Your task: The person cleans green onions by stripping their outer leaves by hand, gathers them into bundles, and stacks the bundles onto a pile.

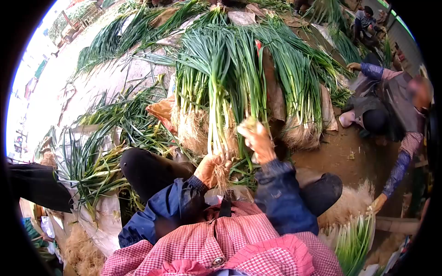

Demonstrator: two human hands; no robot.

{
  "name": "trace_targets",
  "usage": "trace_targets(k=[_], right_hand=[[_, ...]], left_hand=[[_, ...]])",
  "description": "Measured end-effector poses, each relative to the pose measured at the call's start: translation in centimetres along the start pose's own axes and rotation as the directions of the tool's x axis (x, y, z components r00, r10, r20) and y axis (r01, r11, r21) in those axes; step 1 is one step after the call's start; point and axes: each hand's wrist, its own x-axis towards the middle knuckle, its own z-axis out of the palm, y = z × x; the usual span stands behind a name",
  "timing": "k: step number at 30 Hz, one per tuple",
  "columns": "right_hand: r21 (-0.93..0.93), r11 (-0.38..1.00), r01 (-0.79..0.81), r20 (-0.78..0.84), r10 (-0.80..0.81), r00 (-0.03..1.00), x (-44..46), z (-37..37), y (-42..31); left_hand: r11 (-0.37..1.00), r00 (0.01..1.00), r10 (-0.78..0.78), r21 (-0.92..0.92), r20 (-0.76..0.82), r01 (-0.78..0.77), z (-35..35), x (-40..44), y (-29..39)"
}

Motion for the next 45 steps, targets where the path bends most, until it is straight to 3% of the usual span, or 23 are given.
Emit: trace_targets(k=[3, 6, 8, 11, 13, 14, 16, 18, 20, 23, 25, 27, 29, 30, 32, 33, 35, 36, 38, 39, 41, 43, 45], right_hand=[[-0.248, 0.966, 0.069, 0.105, -0.043, 0.994, 5.7, 1.9, 1.6], [-0.855, 0.466, 0.227, 0.117, -0.254, 0.960, 7.4, 3.5, 0.8], [-0.940, 0.224, 0.257, 0.120, -0.490, 0.864, 8.1, 3.6, 1.7], [-0.950, 0.141, 0.280, 0.186, -0.465, 0.865, 6.2, 3.1, 2.4], [-0.895, 0.292, 0.337, 0.226, -0.355, 0.907, 2.4, 2.4, 1.4], [-0.786, 0.498, 0.367, 0.213, -0.339, 0.916, 1.7, 1.5, 2.8], [-0.663, 0.666, 0.342, 0.018, -0.443, 0.897, 4.3, -0.5, 8.3], [-0.787, 0.615, 0.048, -0.078, -0.176, 0.981, 2.3, 2.9, -0.5], [-0.945, 0.169, 0.279, 0.196, -0.389, 0.900, 6.1, 1.3, 3.5], [-0.950, 0.276, 0.145, 0.070, -0.263, 0.962, 5.7, 2.8, 0.8], [-0.958, 0.205, 0.202, 0.105, -0.403, 0.909, 3.9, 1.4, 3.1], [-0.678, 0.694, 0.242, 0.056, -0.279, 0.959, 2.5, -0.4, 5.9], [-0.339, 0.908, 0.245, -0.013, -0.265, 0.964, 4.0, -0.9, 8.3], [-0.552, 0.795, 0.253, -0.069, -0.346, 0.936, 5.9, -1.4, 11.3], [-0.467, 0.734, 0.494, 0.206, -0.453, 0.868, 5.9, -3.0, 12.9], [-0.272, 0.862, 0.427, 0.292, -0.349, 0.890, 3.9, -3.3, 9.9], [0.186, 0.983, -0.003, 0.465, -0.086, 0.881, -0.2, -3.4, 4.0], [0.394, 0.858, -0.328, 0.543, 0.070, 0.837, -2.1, -3.6, 1.3], [0.654, 0.657, -0.375, 0.588, -0.131, 0.798, -3.5, -4.5, 0.2], [0.415, 0.895, -0.165, 0.324, 0.024, 0.946, -4.3, -4.9, -0.5], [0.012, 0.997, -0.075, 0.066, 0.074, 0.995, -2.8, -2.3, -0.2], [-0.356, 0.934, 0.000, 0.014, 0.005, 1.000, -0.2, -1.5, 4.0], [-0.528, 0.816, 0.234, 0.164, -0.172, 0.971, 1.9, -1.2, 6.4]], left_hand=[[0.902, 0.934, 0.280, 0.395, -0.221, -0.177, 2.3, -0.3, -0.7], [0.834, 0.910, 0.341, 0.522, -0.236, -0.178, 2.6, 0.2, -1.3], [0.784, 0.882, 0.417, 0.577, -0.221, -0.226, 2.3, 0.7, -1.7], [0.763, 0.847, 0.470, 0.596, -0.247, -0.250, 2.6, 0.8, -1.4], [0.792, 0.842, 0.462, 0.556, -0.278, -0.251, 2.1, 0.9, -1.0], [0.816, 0.840, 0.451, 0.522, -0.303, -0.249, 1.9, 1.1, -0.9], [0.809, 0.848, 0.429, 0.550, -0.312, -0.207, 2.2, 1.0, -0.9], [0.739, 0.847, 0.459, 0.644, -0.267, -0.197, 2.0, 1.2, -1.7], [0.621, 0.835, 0.488, 0.774, -0.255, -0.127, 2.8, 0.9, -2.1], [0.448, 0.779, 0.609, 0.875, -0.148, -0.184, 4.0, 0.1, -0.9], [0.566, 0.799, 0.543, 0.815, -0.259, -0.121, 3.0, 0.0, -0.7], [0.613, 0.813, 0.519, 0.778, -0.263, -0.140, 0.8, 1.2, -1.1], [0.580, 0.813, 0.484, 0.815, -0.323, -0.021, 1.1, 1.5, -1.9], [0.692, 0.838, 0.440, 0.717, -0.323, -0.087, 0.5, 2.0, -2.7], [0.801, 0.858, 0.419, 0.566, -0.296, -0.196, 1.9, 1.6, -2.2], [0.808, 0.865, 0.408, 0.556, -0.291, -0.194, 0.8, 1.9, -1.6], [0.850, 0.862, 0.395, 0.483, -0.318, -0.211, 2.2, 0.8, 0.1], [0.859, 0.866, 0.383, 0.468, -0.321, -0.206, 1.6, 0.6, 0.7], [0.879, 0.884, 0.345, 0.438, -0.316, -0.187, 0.9, 0.5, 1.0], [0.889, 0.899, 0.322, 0.420, -0.298, -0.180, 1.0, 0.8, 0.9], [0.879, 0.929, 0.305, 0.437, -0.207, -0.191, 1.0, 1.2, -0.4], [0.841, 0.940, 0.335, 0.470, -0.063, -0.268, 0.2, 2.5, -2.1], [0.802, 0.918, 0.390, 0.514, -0.065, -0.305, 0.4, 2.8, -2.6]])
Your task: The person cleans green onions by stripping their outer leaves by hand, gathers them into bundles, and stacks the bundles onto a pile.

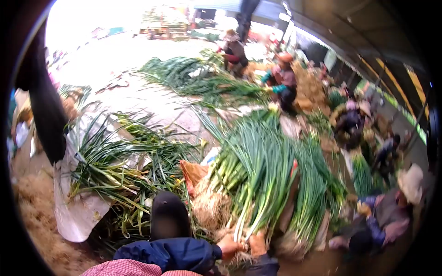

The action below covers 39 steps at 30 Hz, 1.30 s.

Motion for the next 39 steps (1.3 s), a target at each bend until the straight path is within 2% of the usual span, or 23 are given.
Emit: trace_targets(k=[1, 2, 3, 4, 6, 7, 8, 10, 11, 13, 18, 20, 21, 23, 25, 26, 28, 30, 32, 34, 36, 38, 39], right_hand=[[-0.102, 0.988, 0.116, 0.014, -0.115, 0.993, 0.9, 0.8, 1.2], [-0.308, 0.951, 0.037, -0.056, -0.057, 0.997, 0.4, 1.1, 0.0], [-0.475, 0.878, 0.059, -0.023, -0.079, 0.997, 0.2, 1.1, 0.0], [-0.626, 0.776, 0.079, 0.005, -0.097, 0.995, -0.1, 0.9, 0.1], [-0.669, 0.731, 0.137, 0.021, -0.166, 0.986, -1.1, 1.0, -1.7], [-0.699, 0.622, 0.353, 0.194, -0.310, 0.931, 0.6, -0.5, 3.7], [-0.675, 0.678, 0.291, 0.158, -0.253, 0.955, -0.4, -0.7, 2.5], [-0.506, 0.851, 0.143, 0.118, -0.096, 0.988, -1.8, -0.4, 0.0], [-0.343, 0.939, 0.027, 0.085, 0.003, 0.996, -2.3, -0.3, -1.4], [0.010, 0.985, -0.174, 0.062, 0.173, 0.983, -3.2, 0.6, -3.6], [0.534, 0.742, -0.405, 0.137, 0.396, 0.908, -3.7, 2.1, -4.7], [0.733, 0.489, -0.473, 0.180, 0.531, 0.828, -3.9, 2.9, -3.3], [0.775, 0.450, -0.444, 0.173, 0.525, 0.833, -4.0, 3.0, -3.5], [0.783, 0.481, -0.394, 0.132, 0.490, 0.862, -4.3, 3.0, -4.5], [0.651, 0.675, -0.346, -0.007, 0.461, 0.887, -4.3, 3.1, -5.7], [0.566, 0.789, -0.239, -0.079, 0.340, 0.937, -4.6, 2.8, -5.8], [0.035, 0.998, -0.054, -0.325, 0.063, 0.944, -4.4, 2.5, -1.8], [0.573, 0.819, 0.014, -0.269, 0.173, 0.948, -4.7, 1.8, -0.9], [0.607, 0.762, 0.226, -0.432, 0.079, 0.898, -5.1, 0.1, -3.4], [0.690, 0.690, 0.217, -0.411, 0.127, 0.903, -6.4, -3.0, -6.8], [0.727, 0.638, 0.253, -0.317, -0.015, 0.948, -7.7, -6.5, -9.8], [0.642, 0.764, 0.068, -0.223, 0.101, 0.970, -7.1, -6.7, -7.4], [0.578, 0.812, -0.079, 0.075, 0.043, 0.996, -7.3, -6.2, 0.1]], left_hand=[[0.998, 1.000, 0.014, 0.057, -0.011, -0.013, 0.5, -0.8, 1.7], [0.994, 1.000, 0.015, 0.113, -0.023, -0.012, 0.7, -1.5, 3.0], [0.918, 0.997, 0.036, 0.396, -0.062, -0.009, 0.2, -1.4, 3.4], [0.939, 0.996, 0.059, 0.342, -0.070, -0.031, 0.3, -1.7, 3.3], [0.891, 0.978, 0.207, 0.418, -0.025, -0.177, -1.2, 0.6, -0.5], [0.856, 0.978, 0.207, 0.483, 0.001, -0.181, -1.3, 0.3, -0.1], [0.868, 0.977, 0.212, 0.462, -0.010, -0.183, -1.2, -0.6, 1.1], [1.000, 0.998, 0.017, -0.014, 0.055, -0.017, -1.3, -2.6, 3.6], [0.976, 0.994, 0.037, -0.217, 0.099, -0.015, -2.0, -1.8, 2.4], [0.958, 0.991, 0.012, -0.284, 0.131, 0.026, -2.6, -1.5, 2.2], [0.923, 0.989, -0.036, -0.374, 0.145, 0.088, -2.9, -1.6, 2.5], [0.870, 0.971, -0.167, -0.437, 0.172, 0.227, -3.1, -1.8, 2.8], [0.849, 0.932, -0.096, -0.459, 0.350, 0.260, -3.9, -0.4, 0.5], [0.887, 0.972, -0.152, -0.408, 0.182, 0.215, -3.0, -1.3, 1.1], [0.896, 0.979, -0.157, -0.399, 0.127, 0.195, -3.0, -1.0, -0.1], [0.907, 0.981, -0.173, -0.375, 0.086, 0.193, -2.9, -1.0, -0.3], [0.915, 0.966, -0.257, -0.315, 0.024, 0.251, -1.3, -1.8, 1.4], [0.905, 0.967, -0.243, -0.343, 0.075, 0.253, -0.7, -1.3, 1.1], [0.894, 0.934, -0.357, -0.284, 0.015, 0.346, 0.2, -1.3, 2.0], [0.890, 0.950, -0.309, -0.341, 0.034, 0.302, -0.1, -0.6, 1.1], [0.887, 0.952, -0.291, -0.347, 0.091, 0.304, -0.2, -0.5, 2.0], [0.897, 0.950, -0.276, -0.317, 0.145, 0.309, -0.3, -0.5, 4.0], [0.903, 0.953, -0.234, -0.320, 0.192, 0.286, -0.5, -0.4, 5.1]])
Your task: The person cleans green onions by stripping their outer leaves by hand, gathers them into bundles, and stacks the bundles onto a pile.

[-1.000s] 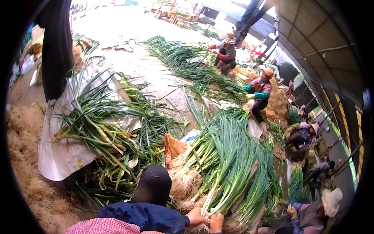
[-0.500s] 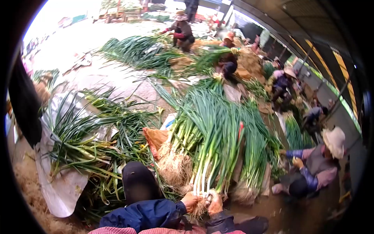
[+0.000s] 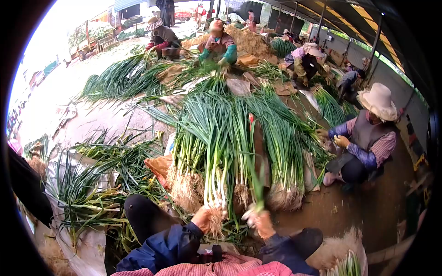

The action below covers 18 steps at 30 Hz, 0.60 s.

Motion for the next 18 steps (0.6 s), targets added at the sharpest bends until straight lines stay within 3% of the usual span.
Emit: trace_targets(k=[1, 2, 3, 5, 6, 8, 9, 10, 11, 12, 13, 14, 15, 16, 17, 18], right_hand=[[-0.503, 0.767, -0.398, -0.005, 0.458, 0.889, 0.2, -1.0, 2.9], [-0.499, 0.767, -0.404, -0.012, 0.459, 0.888, -0.4, -0.8, 2.9], [-0.658, 0.700, -0.277, -0.014, 0.357, 0.934, 0.0, 0.2, 2.2], [-0.896, 0.441, -0.045, 0.036, 0.174, 0.984, -0.4, 2.5, 0.3], [-0.757, 0.651, -0.046, 0.028, 0.104, 0.994, 0.7, 5.2, -3.7], [-0.444, 0.889, -0.113, 0.030, 0.141, 0.990, 3.9, 7.8, -4.3], [-0.574, 0.794, 0.201, 0.184, -0.114, 0.976, 6.8, 6.3, 1.7], [-0.648, 0.591, 0.480, 0.321, -0.359, 0.876, 9.6, 4.8, 7.7], [-0.770, 0.472, 0.430, 0.296, -0.333, 0.895, 10.2, 5.5, 7.1], [-0.867, 0.335, 0.370, 0.272, -0.305, 0.913, 10.8, 6.1, 6.7], [-0.719, 0.649, 0.250, 0.127, -0.230, 0.965, 11.0, 6.3, 8.0], [-0.462, 0.878, 0.122, -0.021, -0.148, 0.989, 11.4, 6.4, 9.8], [-0.192, 0.977, -0.095, -0.140, 0.069, 0.988, 9.8, 8.0, 6.9], [-0.170, 0.971, -0.166, 0.001, 0.169, 0.986, 8.1, 9.5, 2.9], [-0.448, 0.878, -0.169, 0.157, 0.263, 0.952, 7.0, 10.4, 0.2], [-0.749, 0.606, 0.269, 0.248, -0.121, 0.961, 7.6, 9.9, 3.2]], left_hand=[[1.000, 0.998, 0.020, -0.002, 0.061, -0.020, 0.2, -0.2, 0.8], [1.000, 0.999, 0.027, -0.012, 0.032, -0.027, 0.7, -0.8, 1.3], [0.999, 0.999, 0.048, -0.010, 0.005, -0.048, 1.1, -1.2, 2.3], [0.996, 0.998, 0.057, -0.066, 0.027, -0.055, -1.4, -0.2, 2.4], [0.999, 0.999, 0.032, 0.003, 0.042, -0.033, -2.4, 0.0, 1.8], [0.991, 0.999, 0.015, 0.135, 0.032, -0.019, -1.2, -0.6, 1.4], [0.990, 0.999, -0.011, 0.138, 0.042, 0.005, -0.1, -1.0, 0.8], [0.936, 0.985, 0.154, 0.307, 0.076, -0.170, 0.1, -0.6, -0.2], [0.821, 0.941, 0.312, 0.460, 0.135, -0.338, -0.6, -0.4, -1.2], [0.894, 0.958, 0.270, 0.345, 0.093, -0.285, -1.5, -0.7, -0.8], [0.892, 0.956, 0.280, 0.342, 0.092, -0.295, -2.4, -0.6, -0.5], [0.945, 0.986, 0.169, 0.281, 0.008, -0.164, -1.1, -2.1, 0.6], [0.977, 0.997, 0.045, 0.209, -0.070, -0.030, -0.6, -3.1, 1.3], [0.966, 0.991, 0.028, 0.258, -0.131, 0.006, -1.6, -3.1, 1.5], [0.966, 0.991, 0.032, 0.259, -0.132, 0.003, -2.0, -2.6, 0.9], [0.980, 0.993, 0.065, 0.194, -0.100, -0.044, -2.2, -2.2, -0.1]])
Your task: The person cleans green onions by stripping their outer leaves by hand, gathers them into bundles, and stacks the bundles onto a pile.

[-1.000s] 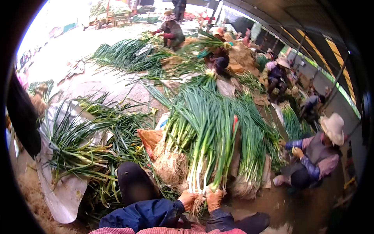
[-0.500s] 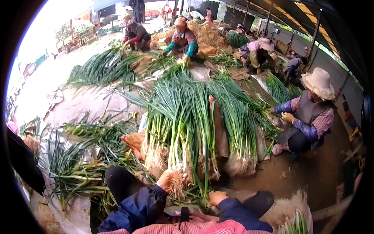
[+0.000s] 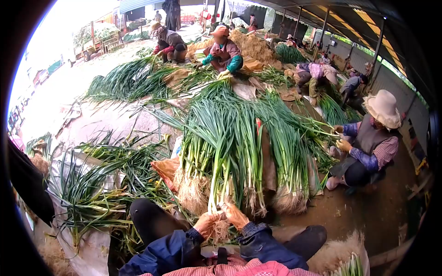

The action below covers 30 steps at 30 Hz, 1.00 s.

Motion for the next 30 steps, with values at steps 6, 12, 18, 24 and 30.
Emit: trace_targets(k=[6, 12, 18, 24, 30], right_hand=[[0.945, 0.110, -0.307, 0.302, 0.056, 0.952, 8.5, -4.2, -1.0], [0.975, 0.217, -0.048, 0.066, -0.075, 0.995, 23.0, -14.1, -1.3], [-0.100, 0.987, -0.126, -0.609, 0.039, 0.792, 14.2, -11.5, 6.8], [-0.434, 0.792, -0.430, 0.233, 0.560, 0.795, -5.0, -2.7, 18.5], [-0.045, 0.871, -0.490, -0.593, 0.371, 0.714, 1.1, -7.6, 12.3]], left_hand=[[0.967, 0.982, -0.086, 0.250, 0.166, 0.042, 2.1, -5.2, 1.4], [0.998, 0.946, -0.007, -0.052, 0.325, 0.026, 1.7, -7.2, 3.5], [0.994, 0.953, -0.095, -0.029, 0.287, 0.108, -1.2, 2.9, 3.7], [0.937, 0.937, -0.345, 0.078, 0.052, 0.341, -2.8, 5.9, 0.7], [0.907, 0.901, -0.421, -0.055, -0.106, 0.418, 4.2, 2.7, 1.7]])
